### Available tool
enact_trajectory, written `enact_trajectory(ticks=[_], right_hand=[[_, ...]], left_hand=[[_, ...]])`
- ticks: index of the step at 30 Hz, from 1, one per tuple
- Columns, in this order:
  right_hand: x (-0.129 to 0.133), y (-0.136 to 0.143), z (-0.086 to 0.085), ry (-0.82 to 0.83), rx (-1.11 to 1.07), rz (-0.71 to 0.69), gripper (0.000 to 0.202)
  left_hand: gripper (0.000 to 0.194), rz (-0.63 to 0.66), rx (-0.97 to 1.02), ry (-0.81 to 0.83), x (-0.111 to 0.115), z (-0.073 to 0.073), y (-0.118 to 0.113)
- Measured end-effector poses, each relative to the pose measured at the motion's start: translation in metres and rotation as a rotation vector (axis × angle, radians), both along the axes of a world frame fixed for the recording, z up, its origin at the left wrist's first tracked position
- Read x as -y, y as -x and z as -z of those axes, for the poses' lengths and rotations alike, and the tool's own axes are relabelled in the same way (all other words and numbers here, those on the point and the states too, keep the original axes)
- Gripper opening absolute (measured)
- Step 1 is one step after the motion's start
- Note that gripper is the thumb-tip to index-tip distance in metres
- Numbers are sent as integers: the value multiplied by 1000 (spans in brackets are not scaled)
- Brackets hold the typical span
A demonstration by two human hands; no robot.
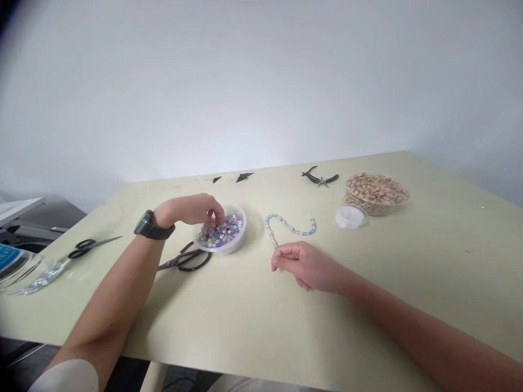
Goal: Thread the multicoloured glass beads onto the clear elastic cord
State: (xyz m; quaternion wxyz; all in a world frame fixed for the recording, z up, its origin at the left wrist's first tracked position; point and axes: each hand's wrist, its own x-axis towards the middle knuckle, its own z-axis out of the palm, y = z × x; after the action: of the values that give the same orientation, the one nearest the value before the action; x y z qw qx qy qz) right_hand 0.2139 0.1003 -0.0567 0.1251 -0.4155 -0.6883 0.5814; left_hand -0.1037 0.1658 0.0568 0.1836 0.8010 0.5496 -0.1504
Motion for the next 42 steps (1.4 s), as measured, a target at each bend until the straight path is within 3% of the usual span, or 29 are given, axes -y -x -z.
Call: enact_trajectory(ticks=[17, 24, 31, 38, 42], right_hand=[[0, 1, -1, -3, 21, 5, 35], [0, 1, -3, 3, 19, -2, 36], [0, 0, -2, -7, 19, -5, 35], [0, 0, -3, -13, 27, -4, 34], [-1, 0, -2, -12, 20, -4, 35]], left_hand=[[17, 62, -30, -19, -3, 7, 3], [24, 73, 12, -6, 2, -4, 2], [27, 77, 301, 111, 1, -14, 30], [27, 38, 145, 84, 2, -17, 30], [21, 40, 340, 256, 7, -19, 27]])
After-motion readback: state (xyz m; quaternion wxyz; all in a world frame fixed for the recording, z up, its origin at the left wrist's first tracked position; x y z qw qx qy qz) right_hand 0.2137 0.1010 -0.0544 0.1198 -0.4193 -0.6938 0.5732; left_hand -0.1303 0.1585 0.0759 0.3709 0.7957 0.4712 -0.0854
